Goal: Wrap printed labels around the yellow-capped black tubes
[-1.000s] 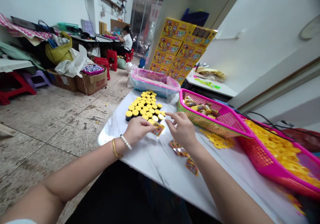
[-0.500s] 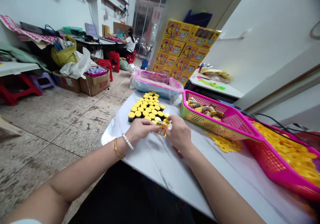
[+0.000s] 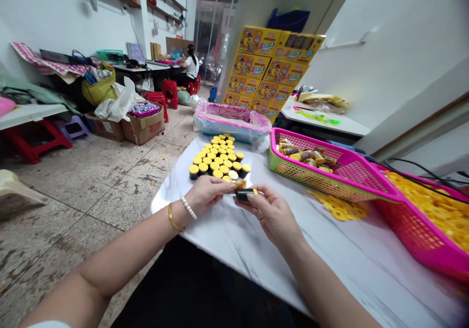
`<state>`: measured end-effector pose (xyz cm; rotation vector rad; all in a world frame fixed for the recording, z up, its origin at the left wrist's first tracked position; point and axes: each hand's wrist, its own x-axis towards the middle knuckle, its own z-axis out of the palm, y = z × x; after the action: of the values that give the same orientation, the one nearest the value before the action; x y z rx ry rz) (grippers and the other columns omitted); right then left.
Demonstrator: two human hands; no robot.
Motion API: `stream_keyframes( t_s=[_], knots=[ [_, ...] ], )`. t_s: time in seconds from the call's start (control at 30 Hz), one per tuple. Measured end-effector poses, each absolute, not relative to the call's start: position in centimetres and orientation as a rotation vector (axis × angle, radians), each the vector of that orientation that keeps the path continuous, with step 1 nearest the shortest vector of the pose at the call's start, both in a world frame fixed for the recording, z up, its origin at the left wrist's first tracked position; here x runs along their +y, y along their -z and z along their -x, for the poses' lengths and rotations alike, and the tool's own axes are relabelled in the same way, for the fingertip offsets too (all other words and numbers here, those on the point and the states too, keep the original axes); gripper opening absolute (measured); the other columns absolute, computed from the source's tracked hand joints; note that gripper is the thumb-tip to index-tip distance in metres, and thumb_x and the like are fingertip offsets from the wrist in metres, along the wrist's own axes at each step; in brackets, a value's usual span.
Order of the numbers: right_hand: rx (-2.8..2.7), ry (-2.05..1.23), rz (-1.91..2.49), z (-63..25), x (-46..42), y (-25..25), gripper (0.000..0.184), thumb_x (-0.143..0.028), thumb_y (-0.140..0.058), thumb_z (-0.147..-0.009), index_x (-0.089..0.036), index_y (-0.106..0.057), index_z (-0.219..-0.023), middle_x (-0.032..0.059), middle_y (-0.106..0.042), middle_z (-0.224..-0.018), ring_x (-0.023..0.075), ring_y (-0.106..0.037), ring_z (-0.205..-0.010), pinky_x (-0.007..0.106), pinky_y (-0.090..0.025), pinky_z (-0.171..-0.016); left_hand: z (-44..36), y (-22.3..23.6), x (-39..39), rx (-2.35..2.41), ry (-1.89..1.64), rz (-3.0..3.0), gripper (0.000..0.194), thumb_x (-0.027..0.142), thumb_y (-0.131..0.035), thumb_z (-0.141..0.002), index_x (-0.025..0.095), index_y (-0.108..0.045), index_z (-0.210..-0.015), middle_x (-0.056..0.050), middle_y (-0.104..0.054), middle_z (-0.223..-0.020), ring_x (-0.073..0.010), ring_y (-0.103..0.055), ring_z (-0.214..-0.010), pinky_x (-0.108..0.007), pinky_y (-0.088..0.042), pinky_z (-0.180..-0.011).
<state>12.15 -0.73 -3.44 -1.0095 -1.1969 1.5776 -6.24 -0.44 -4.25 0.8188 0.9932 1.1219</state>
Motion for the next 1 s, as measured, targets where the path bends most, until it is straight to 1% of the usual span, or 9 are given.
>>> stream_keyframes(
  t_s=[0.13, 0.27, 0.33, 0.43, 0.6, 0.67, 0.8, 0.87, 1.0],
  knots=[
    [-1.328, -1.559, 1.029, -11.9, -0.9, 3.5, 0.040, -0.044, -0.088, -0.068, -0.021, -0.063, -0.091, 0.0033, -0.078, -0.084, 0.0193, -0.076, -0.079, 0.036, -0.061, -0.083, 6.5, 4.2, -0.4, 1.011, -1.193, -0.862, 0.039, 0.040, -0.093, -0.057, 0.010, -0.070, -0.064, 0.004, -0.050, -0.047, -0.0033, -0.034, -0.042, -0.021, -0.017, -0.042],
    [-1.193, -1.619, 1.001, -12.6, -0.2, 3.5, 0.040, -0.045, -0.089, -0.065, -0.019, -0.069, -0.088, 0.0052, -0.078, -0.088, 0.0185, -0.075, -0.076, 0.035, -0.062, -0.080, 6.7, 3.7, -0.4, 0.982, -1.184, -0.757, 0.033, 0.033, -0.089, -0.067, 0.009, -0.068, -0.071, 0.002, -0.058, -0.055, -0.0009, -0.033, -0.037, -0.018, -0.012, -0.036],
    [-1.109, -1.644, 0.978, -13.0, 0.2, 3.4, 0.038, -0.044, -0.089, -0.065, -0.019, -0.071, -0.086, 0.0061, -0.079, -0.089, 0.0196, -0.075, -0.077, 0.036, -0.062, -0.082, 6.7, 3.4, -0.4, 0.944, -1.140, -0.668, 0.027, 0.026, -0.086, -0.074, 0.008, -0.066, -0.072, 0.001, -0.060, -0.060, 0.0008, -0.033, -0.036, -0.016, -0.012, -0.034],
    [-1.042, -1.644, 0.880, -13.1, 0.4, 3.4, 0.036, -0.045, -0.089, -0.067, -0.020, -0.073, -0.086, 0.0070, -0.079, -0.094, 0.0217, -0.076, -0.084, 0.040, -0.061, -0.090, 6.7, 3.1, -0.3, 0.919, -1.083, -0.602, 0.021, 0.018, -0.079, -0.081, 0.007, -0.064, -0.071, 0.003, -0.057, -0.058, 0.0018, -0.031, -0.034, -0.014, -0.014, -0.032],
    [-1.104, -1.536, 0.889, -12.4, 0.1, 3.6, 0.037, -0.048, -0.090, -0.066, -0.022, -0.074, -0.087, 0.0029, -0.078, -0.098, 0.0214, -0.074, -0.095, 0.041, -0.059, -0.097, 6.6, 2.8, -0.2, 0.883, -1.032, -0.536, 0.020, 0.007, -0.061, -0.092, 0.008, -0.062, -0.073, 0.003, -0.054, -0.057, 0.0021, -0.032, -0.033, -0.011, -0.015, -0.030],
    [-1.148, -1.450, 0.970, -12.2, 0.0, 3.8, 0.041, -0.051, -0.089, -0.065, -0.022, -0.074, -0.089, 0.0039, -0.077, -0.106, 0.0221, -0.073, -0.098, 0.042, -0.058, -0.098, 6.6, 2.6, -0.1, 0.861, -1.014, -0.514, 0.020, 0.006, -0.055, -0.095, 0.007, -0.063, -0.077, 0.002, -0.057, -0.061, 0.0025, -0.032, -0.032, -0.010, -0.015, -0.029],
    [-1.251, -1.319, 1.007, -12.0, -0.2, 4.0, 0.043, -0.055, -0.087, -0.067, -0.021, -0.069, -0.089, 0.0080, -0.074, -0.121, 0.0228, -0.073, -0.100, 0.043, -0.058, -0.098, 6.5, 2.3, 0.0, 0.839, -0.991, -0.475, 0.023, 0.007, -0.052, -0.097, 0.008, -0.062, -0.076, 0.001, -0.058, -0.062, 0.0029, -0.032, -0.031, -0.009, -0.014, -0.028],
    [-1.310, -1.274, 0.981, -11.8, -0.4, 4.0, 0.041, -0.051, -0.086, -0.069, -0.021, -0.065, -0.088, 0.0094, -0.074, -0.122, 0.0228, -0.074, -0.100, 0.042, -0.059, -0.095, 6.5, 2.2, 0.0, 0.838, -0.991, -0.460, 0.024, 0.008, -0.051, -0.098, 0.008, -0.061, -0.077, 0.001, -0.059, -0.063, 0.0030, -0.032, -0.031, -0.009, -0.014, -0.028],
    [-1.363, -1.165, 0.946, -11.5, -0.6, 4.1, 0.040, -0.046, -0.086, -0.070, -0.022, -0.058, -0.085, 0.0097, -0.077, -0.113, 0.0227, -0.075, -0.097, 0.039, -0.061, -0.087, 6.4, 2.4, 0.0, 0.847, -0.996, -0.453, 0.023, 0.010, -0.050, -0.099, 0.008, -0.062, -0.079, 0.000, -0.062, -0.064, 0.0023, -0.033, -0.030, -0.009, -0.016, -0.027]
  ],
)
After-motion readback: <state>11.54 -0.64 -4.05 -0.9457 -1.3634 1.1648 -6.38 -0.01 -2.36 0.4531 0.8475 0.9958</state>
